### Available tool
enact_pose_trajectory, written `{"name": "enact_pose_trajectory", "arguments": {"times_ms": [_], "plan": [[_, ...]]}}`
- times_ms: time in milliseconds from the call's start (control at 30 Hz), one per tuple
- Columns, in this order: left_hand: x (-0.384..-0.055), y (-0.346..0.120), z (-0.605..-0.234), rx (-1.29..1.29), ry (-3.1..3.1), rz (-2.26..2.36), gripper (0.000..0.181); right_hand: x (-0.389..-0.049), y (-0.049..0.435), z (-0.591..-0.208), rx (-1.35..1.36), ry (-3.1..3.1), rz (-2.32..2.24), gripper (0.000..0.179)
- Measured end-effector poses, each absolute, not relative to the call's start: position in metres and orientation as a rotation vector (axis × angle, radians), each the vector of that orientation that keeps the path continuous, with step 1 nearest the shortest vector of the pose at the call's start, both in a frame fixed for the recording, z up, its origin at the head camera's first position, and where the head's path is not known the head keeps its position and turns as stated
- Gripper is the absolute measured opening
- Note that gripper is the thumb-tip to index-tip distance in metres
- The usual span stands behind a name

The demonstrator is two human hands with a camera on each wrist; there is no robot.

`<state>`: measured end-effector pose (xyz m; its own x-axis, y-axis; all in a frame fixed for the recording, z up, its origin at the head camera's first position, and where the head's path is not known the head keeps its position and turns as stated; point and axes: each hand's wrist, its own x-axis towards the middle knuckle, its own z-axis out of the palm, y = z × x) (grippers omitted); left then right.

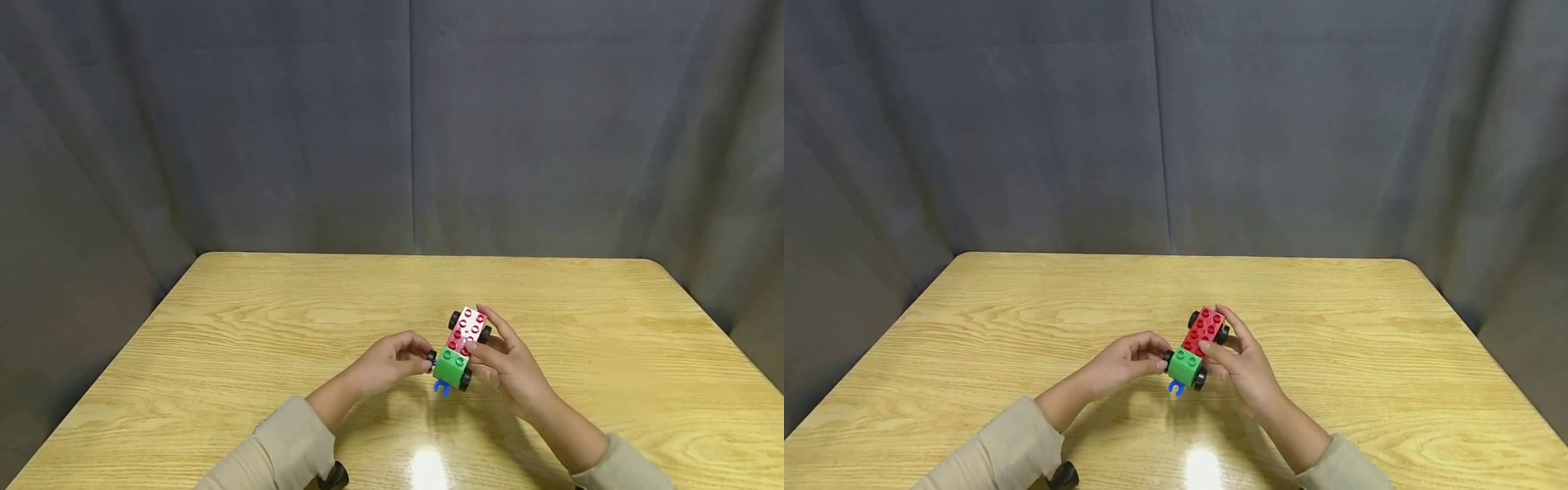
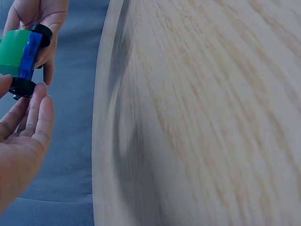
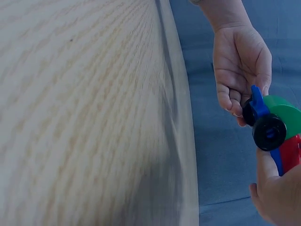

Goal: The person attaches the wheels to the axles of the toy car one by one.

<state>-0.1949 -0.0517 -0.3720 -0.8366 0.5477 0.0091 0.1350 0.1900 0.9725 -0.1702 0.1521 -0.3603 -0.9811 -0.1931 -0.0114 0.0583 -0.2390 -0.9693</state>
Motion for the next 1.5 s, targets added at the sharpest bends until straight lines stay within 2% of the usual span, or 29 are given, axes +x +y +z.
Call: {"name": "enact_pose_trajectory", "arguments": {"times_ms": [433,567,800,1100,1333,1500], "plan": [[-0.195,-0.049,-0.373,0.625,2.143,1.690,0.022,-0.171,0.153,-0.362,-0.214,1.818,-2.328,0.062],[-0.195,-0.049,-0.373,0.633,2.146,1.693,0.023,-0.171,0.155,-0.362,-0.243,1.806,-2.303,0.068],[-0.194,-0.051,-0.372,0.622,2.149,1.687,0.023,-0.171,0.157,-0.365,-0.363,1.801,-2.220,0.090],[-0.194,-0.054,-0.369,0.624,2.179,1.646,0.022,-0.171,0.158,-0.366,-0.403,1.813,-2.157,0.096],[-0.179,-0.054,-0.344,0.640,2.191,1.632,0.021,-0.171,0.160,-0.366,-0.422,1.803,-2.128,0.102],[-0.177,-0.054,-0.340,0.649,2.181,1.642,0.021,-0.170,0.159,-0.367,-0.435,1.804,-2.122,0.107]]}}
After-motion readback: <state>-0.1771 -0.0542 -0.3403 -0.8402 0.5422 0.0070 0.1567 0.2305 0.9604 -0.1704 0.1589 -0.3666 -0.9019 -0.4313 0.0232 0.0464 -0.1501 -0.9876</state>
